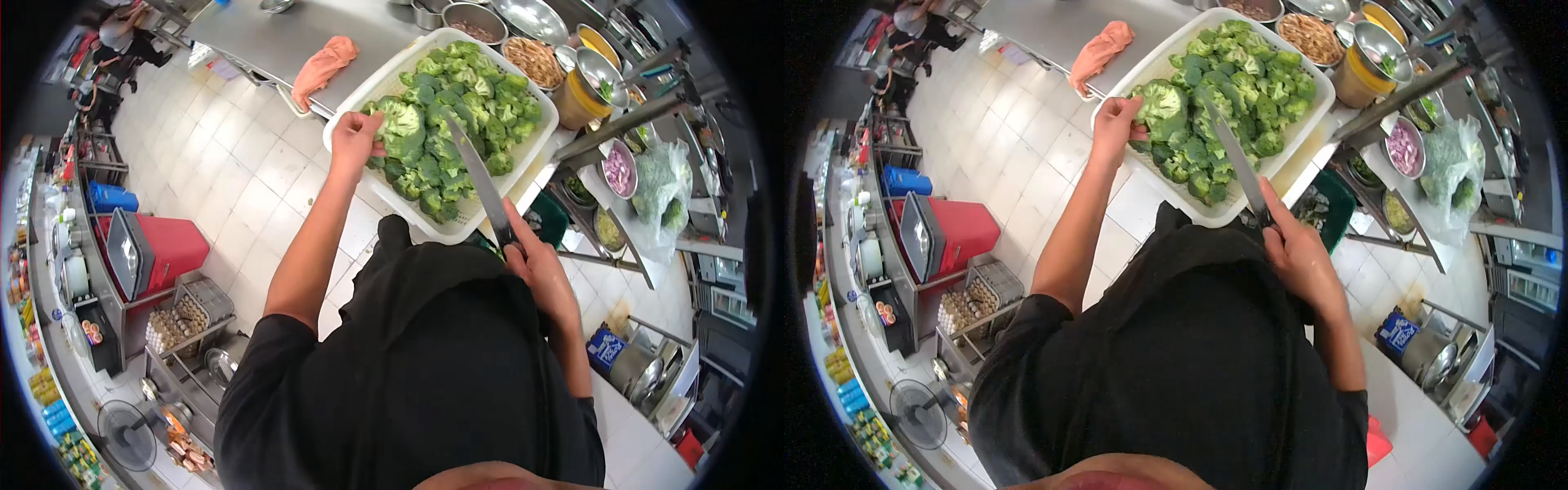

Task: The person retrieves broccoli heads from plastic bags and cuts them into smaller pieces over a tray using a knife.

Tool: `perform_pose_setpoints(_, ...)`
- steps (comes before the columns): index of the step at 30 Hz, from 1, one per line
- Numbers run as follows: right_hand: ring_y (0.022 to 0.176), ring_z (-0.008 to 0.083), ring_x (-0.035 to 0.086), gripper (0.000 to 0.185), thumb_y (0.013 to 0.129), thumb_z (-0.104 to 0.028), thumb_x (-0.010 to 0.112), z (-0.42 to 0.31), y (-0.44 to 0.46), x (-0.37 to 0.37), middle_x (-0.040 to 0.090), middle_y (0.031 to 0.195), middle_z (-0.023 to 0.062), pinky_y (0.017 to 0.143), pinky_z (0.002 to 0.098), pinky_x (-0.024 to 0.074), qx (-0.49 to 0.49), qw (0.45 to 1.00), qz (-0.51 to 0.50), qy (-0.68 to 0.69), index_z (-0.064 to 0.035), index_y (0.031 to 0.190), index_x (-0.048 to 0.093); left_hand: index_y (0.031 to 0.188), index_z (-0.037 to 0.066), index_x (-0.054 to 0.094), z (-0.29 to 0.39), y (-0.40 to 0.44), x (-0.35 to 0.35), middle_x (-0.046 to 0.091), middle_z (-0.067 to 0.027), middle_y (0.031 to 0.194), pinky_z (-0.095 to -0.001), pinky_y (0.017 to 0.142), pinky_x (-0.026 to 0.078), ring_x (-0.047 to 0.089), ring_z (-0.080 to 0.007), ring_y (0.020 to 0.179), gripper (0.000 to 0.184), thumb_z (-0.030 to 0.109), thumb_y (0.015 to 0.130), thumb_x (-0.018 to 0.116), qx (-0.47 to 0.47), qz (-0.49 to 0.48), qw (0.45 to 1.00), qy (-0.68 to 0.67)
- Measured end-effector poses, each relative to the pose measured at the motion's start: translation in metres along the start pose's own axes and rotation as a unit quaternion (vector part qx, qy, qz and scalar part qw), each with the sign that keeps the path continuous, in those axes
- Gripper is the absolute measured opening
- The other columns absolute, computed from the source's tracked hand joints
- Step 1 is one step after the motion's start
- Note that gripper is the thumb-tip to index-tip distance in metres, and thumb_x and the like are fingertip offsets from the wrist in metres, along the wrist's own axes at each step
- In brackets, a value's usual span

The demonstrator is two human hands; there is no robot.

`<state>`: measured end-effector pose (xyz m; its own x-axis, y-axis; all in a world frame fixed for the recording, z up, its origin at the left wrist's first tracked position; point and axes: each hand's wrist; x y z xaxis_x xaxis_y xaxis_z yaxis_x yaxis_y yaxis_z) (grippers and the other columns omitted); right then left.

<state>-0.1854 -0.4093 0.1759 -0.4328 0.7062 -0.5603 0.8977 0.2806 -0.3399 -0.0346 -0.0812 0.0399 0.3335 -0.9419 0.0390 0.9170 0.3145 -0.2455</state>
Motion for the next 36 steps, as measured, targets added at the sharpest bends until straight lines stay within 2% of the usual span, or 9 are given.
perform_pose_setpoints(6, 0.076, 0.0478, 0.061, 0.075, 0.095, -0.004, 0.059, 0.003, 0.001, -0.001, 0.06, 0.084, 0.0317, 0.073, 0.0396, 0.0511, -0.029, 0.999, -0.018, -0.017, -0.0231, 0.162, 0.033, 0.107, 0.003, 0.053, -0.004, 0.001, 0.014, 0.058, -0.0088, 0.08, -0.0336, 0.04, 0.055, 0.061, -0.0201, 0.049, 0.027, 0.026, 0.099, 0.066, -0.125, -0.011, 0.99, -0.072)
perform_pose_setpoints(9, 0.072, 0.0459, 0.06, 0.074, 0.095, -0.004, 0.057, 0.005, 0.005, -0.003, 0.059, 0.081, 0.0315, 0.073, 0.0393, 0.0515, -0.017, 0.999, -0.031, -0.024, -0.0222, 0.162, 0.034, 0.105, 0.004, 0.056, -0.01, -0.005, 0.02, 0.056, -0.0071, 0.078, -0.0323, 0.039, 0.054, 0.061, -0.0203, 0.051, 0.024, 0.025, 0.099, 0.066, -0.045, 0.007, 0.999, -0.022)
perform_pose_setpoints(13, 0.069, 0.0432, 0.061, 0.072, 0.095, -0.005, 0.054, 0.01, 0.006, 0.001, 0.061, 0.08, 0.0316, 0.073, 0.0408, 0.0516, 0.019, 1.0, -0.019, 0.003, -0.0205, 0.162, 0.034, 0.115, 0.004, 0.066, -0.016, -0.015, 0.011, 0.057, -0.0145, 0.098, -0.0361, 0.067, 0.056, 0.062, -0.0232, 0.074, 0.034, 0.03, 0.095, 0.075, 0.241, 0.079, 0.924, 0.286)
perform_pose_setpoints(19, 0.074, 0.0456, 0.064, 0.071, 0.095, -0.007, 0.054, 0.028, 0.006, 0.003, 0.063, 0.083, 0.0326, 0.077, 0.0448, 0.0521, 0.015, 1.0, -0.01, 0.014, -0.0208, 0.162, 0.034, 0.131, 0.007, 0.067, -0.009, -0.019, -0.002, 0.055, -0.0156, 0.104, -0.0367, 0.074, 0.053, 0.06, -0.0242, 0.077, 0.051, 0.033, 0.089, 0.081, 0.272, -0.027, 0.91, 0.311)
perform_pose_setpoints(27, 0.084, 0.0516, 0.064, 0.071, 0.096, -0.008, 0.054, 0.044, 0.007, 0.005, 0.063, 0.088, 0.035, 0.082, 0.0491, 0.0504, -0.005, 1.0, -0.017, 0.025, -0.021, 0.162, 0.033, 0.125, 0.009, 0.073, 0.002, -0.035, 0.003, 0.058, -0.0242, 0.129, -0.0435, 0.084, 0.057, 0.066, -0.0333, 0.091, 0.04, 0.029, 0.09, 0.078, 0.366, 0.037, 0.833, 0.413)
perform_pose_setpoints(30, 0.088, 0.0527, 0.063, 0.072, 0.096, -0.009, 0.055, 0.04, 0.007, 0.001, 0.064, 0.092, 0.0357, 0.084, 0.0489, 0.0504, 0.034, 0.999, -0.036, 0.016, -0.0211, 0.163, 0.032, 0.124, 0.012, 0.074, -0.002, -0.039, 0.004, 0.057, -0.0236, 0.136, -0.0438, 0.089, 0.056, 0.067, -0.0358, 0.1, 0.036, 0.026, 0.091, 0.077, 0.332, -0.008, 0.851, 0.406)
perform_pose_setpoints(33, 0.086, 0.0533, 0.062, 0.071, 0.096, -0.009, 0.055, 0.05, 0.008, 0.003, 0.064, 0.09, 0.0352, 0.084, 0.0489, 0.0504, 0.01, 0.999, -0.025, 0.036, -0.0209, 0.162, 0.032, 0.125, 0.013, 0.074, -0.006, -0.037, -0.002, 0.06, -0.0208, 0.132, -0.0442, 0.092, 0.055, 0.067, -0.036, 0.106, 0.037, 0.026, 0.091, 0.077, 0.41, -0.046, 0.796, 0.444)
perform_pose_setpoints(34, 0.085, 0.0524, 0.063, 0.071, 0.096, -0.009, 0.054, 0.052, 0.009, 0.003, 0.064, 0.088, 0.0345, 0.082, 0.0496, 0.0506, 0.011, 0.999, -0.025, 0.033, -0.0216, 0.162, 0.033, 0.125, 0.011, 0.073, -0.005, -0.036, -0.004, 0.062, -0.0179, 0.129, -0.0398, 0.084, 0.057, 0.067, -0.0292, 0.092, 0.035, 0.02, 0.091, 0.078, 0.419, -0.057, 0.791, 0.443)
perform_pose_setpoints(36, 0.083, 0.0519, 0.063, 0.071, 0.096, -0.009, 0.054, 0.047, 0.009, 0.002, 0.064, 0.087, 0.0341, 0.08, 0.0506, 0.0502, 0.035, 0.999, -0.025, 0.033, -0.0221, 0.162, 0.033, 0.123, 0.011, 0.073, -0.002, -0.034, -0.008, 0.064, -0.0178, 0.12, -0.0416, 0.084, 0.057, 0.068, -0.0318, 0.092, 0.036, 0.021, 0.089, 0.078, 0.358, -0.082, 0.829, 0.422)
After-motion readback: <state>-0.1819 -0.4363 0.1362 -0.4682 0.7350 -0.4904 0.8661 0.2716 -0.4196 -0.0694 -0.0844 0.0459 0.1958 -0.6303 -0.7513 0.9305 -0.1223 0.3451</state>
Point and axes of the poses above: each hand's wrist, its own y-axis towards the middle knuckle, its own x-axis out of the palm, z = x × y
